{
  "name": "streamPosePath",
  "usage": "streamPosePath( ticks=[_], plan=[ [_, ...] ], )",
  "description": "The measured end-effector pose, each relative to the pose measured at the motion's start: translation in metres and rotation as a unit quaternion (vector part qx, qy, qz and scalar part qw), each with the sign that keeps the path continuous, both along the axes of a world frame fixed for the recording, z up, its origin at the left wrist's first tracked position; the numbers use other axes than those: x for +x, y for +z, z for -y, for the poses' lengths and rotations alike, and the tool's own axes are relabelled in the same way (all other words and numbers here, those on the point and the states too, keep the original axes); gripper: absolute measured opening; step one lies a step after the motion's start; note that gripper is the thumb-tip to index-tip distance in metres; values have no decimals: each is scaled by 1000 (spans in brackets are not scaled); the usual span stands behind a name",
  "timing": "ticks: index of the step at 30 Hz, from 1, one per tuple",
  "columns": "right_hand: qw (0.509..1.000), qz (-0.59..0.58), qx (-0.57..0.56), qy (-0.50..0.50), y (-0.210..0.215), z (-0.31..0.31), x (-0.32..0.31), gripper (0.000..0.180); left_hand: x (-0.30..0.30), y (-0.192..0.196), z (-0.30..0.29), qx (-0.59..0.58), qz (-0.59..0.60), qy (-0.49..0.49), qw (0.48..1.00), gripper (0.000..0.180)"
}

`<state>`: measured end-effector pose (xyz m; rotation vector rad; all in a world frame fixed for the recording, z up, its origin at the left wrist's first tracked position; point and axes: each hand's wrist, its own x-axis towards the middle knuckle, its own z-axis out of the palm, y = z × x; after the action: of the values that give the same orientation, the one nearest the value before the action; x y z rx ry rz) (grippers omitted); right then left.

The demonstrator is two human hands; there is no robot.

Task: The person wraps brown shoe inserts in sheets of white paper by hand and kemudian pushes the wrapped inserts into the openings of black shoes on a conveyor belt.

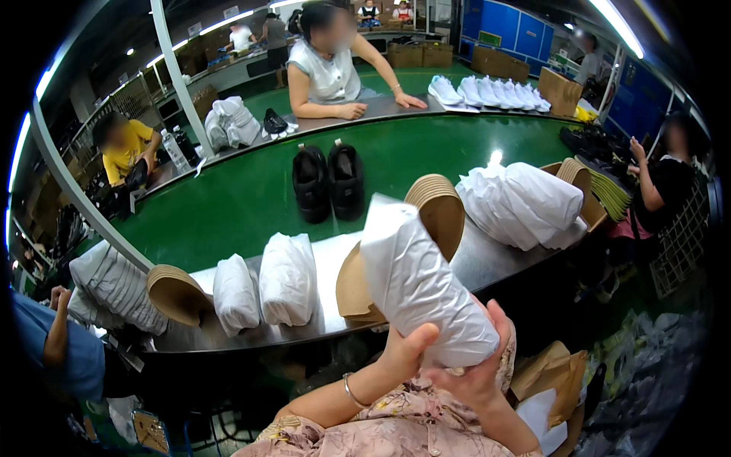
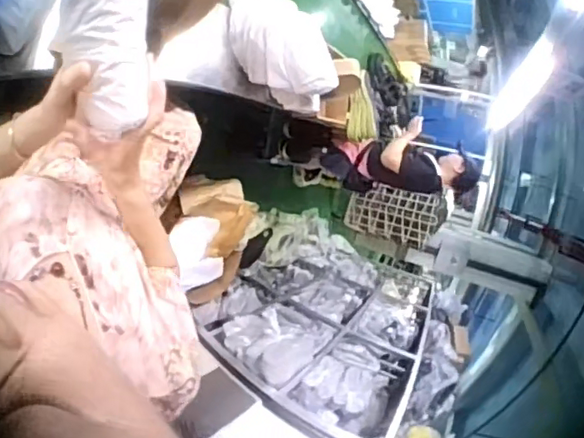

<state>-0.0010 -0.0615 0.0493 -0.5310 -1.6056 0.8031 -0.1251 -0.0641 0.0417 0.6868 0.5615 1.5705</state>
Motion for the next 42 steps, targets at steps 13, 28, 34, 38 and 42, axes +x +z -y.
streamPosePath(
  ticks=[13, 28, 34, 38, 42],
  plan=[
    [945, 171, 276, 38, 64, -5, -100, 73, -152, 54, 51, 77, -503, 438, 741, 50],
    [959, 274, 15, 67, 0, 9, -276, 89, -347, -3, 3, -120, -195, 245, 942, 17],
    [954, 290, 27, 75, -29, 23, -301, 84, -388, -51, 15, -117, -315, 178, 925, 31],
    [915, 364, 170, -29, -47, 27, -303, 78, -384, -83, 3, -146, -428, 243, 858, 36],
    [900, 347, 250, -84, -60, 29, -316, 55, -386, -95, 9, -165, -428, 279, 844, 39]
  ],
)
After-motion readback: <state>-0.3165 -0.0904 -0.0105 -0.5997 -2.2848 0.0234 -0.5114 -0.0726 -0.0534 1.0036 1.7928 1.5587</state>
